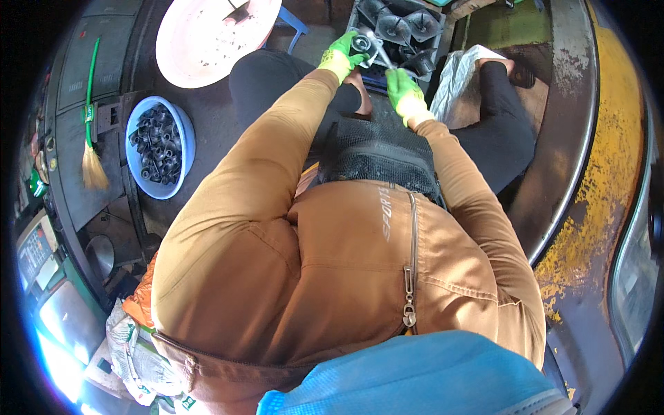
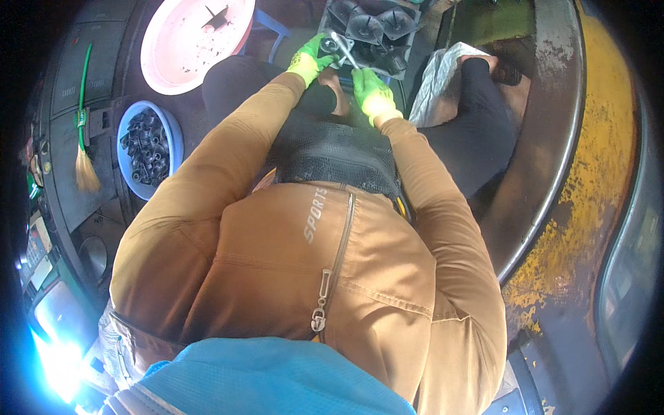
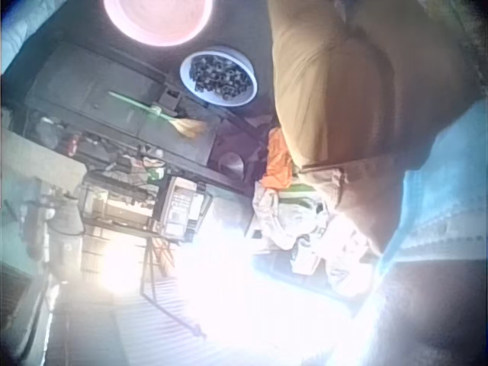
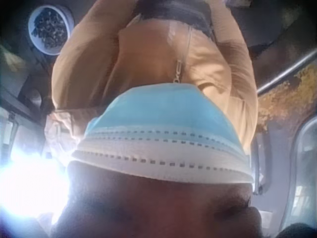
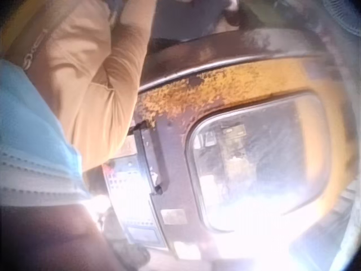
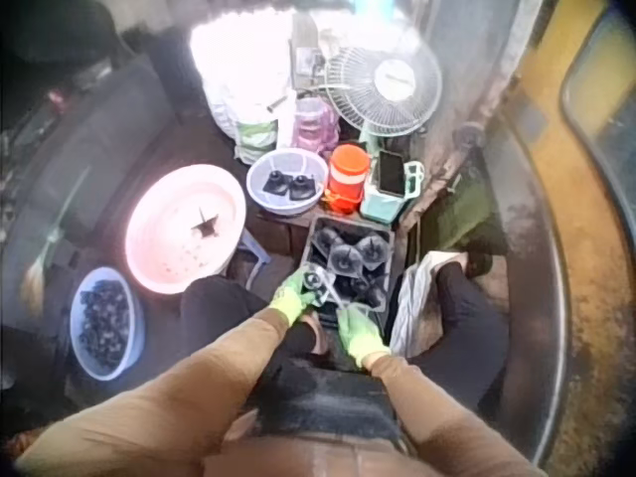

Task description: The person sits on the floor and transfers small dark metal parts from a pink basin into a black tray, then uses a wrench to tighten or adjust parts in the tray. The person also adjusts gloves and briefly touches the machine.

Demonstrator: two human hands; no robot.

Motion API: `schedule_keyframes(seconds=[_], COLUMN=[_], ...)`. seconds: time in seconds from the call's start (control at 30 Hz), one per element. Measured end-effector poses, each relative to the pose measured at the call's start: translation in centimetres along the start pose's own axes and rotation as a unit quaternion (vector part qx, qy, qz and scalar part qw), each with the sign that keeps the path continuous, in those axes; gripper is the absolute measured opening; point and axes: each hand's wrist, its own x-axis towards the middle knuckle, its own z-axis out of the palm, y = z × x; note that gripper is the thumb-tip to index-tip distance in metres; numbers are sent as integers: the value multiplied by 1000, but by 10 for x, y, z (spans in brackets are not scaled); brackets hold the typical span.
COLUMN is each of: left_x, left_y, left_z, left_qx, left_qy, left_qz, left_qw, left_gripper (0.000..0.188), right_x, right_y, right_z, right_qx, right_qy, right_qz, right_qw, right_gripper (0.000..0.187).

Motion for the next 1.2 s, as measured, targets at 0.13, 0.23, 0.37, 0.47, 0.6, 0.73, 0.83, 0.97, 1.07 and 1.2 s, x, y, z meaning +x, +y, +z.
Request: schedule_keyframes(seconds=[0.13, 0.23, 0.37, 0.47, 0.6, 0.73, 0.83, 0.97, 1.07, 1.2], left_x=[6, 8, 6, 4, 4, 4, 2, 0, 1, 2], left_y=[-12, -17, -16, -13, -13, -12, -7, -1, -1, -3], left_z=[8, 10, 10, 8, 9, 7, 3, -2, -1, 0], left_qx=[-2, 21, -9, -7, 4, 11, 1, 2, -21, -3], left_qy=[16, 53, 23, 15, 50, 32, 12, 15, -20, 32], left_qz=[23, 30, 23, 17, 29, 22, -19, 11, 0, 20], left_qw=[1000, 998, 999, 1000, 998, 999, 1000, 1000, 1000, 999], left_gripper=[73, 73, 71, 74, 69, 73, 73, 72, 71, 70], right_x=[0, -2, -3, -4, -1, 2, 2, 2, 5, 6], right_y=[3, 4, 9, 8, 7, 6, 6, 5, 5, 6], right_z=[0, 4, 6, 8, 7, 7, 6, 7, 7, 8], right_qx=[65, 79, 40, 50, 47, 73, 102, 96, 83, 97], right_qy=[37, 79, -9, 74, -48, 29, -30, -10, -23, -26], right_qz=[64, 26, 55, -18, 91, 37, 103, 106, 71, 113], right_qw=[995, 993, 998, 996, 994, 996, 989, 990, 994, 988], right_gripper=[41, 44, 43, 42, 43, 46, 46, 46, 48, 48])
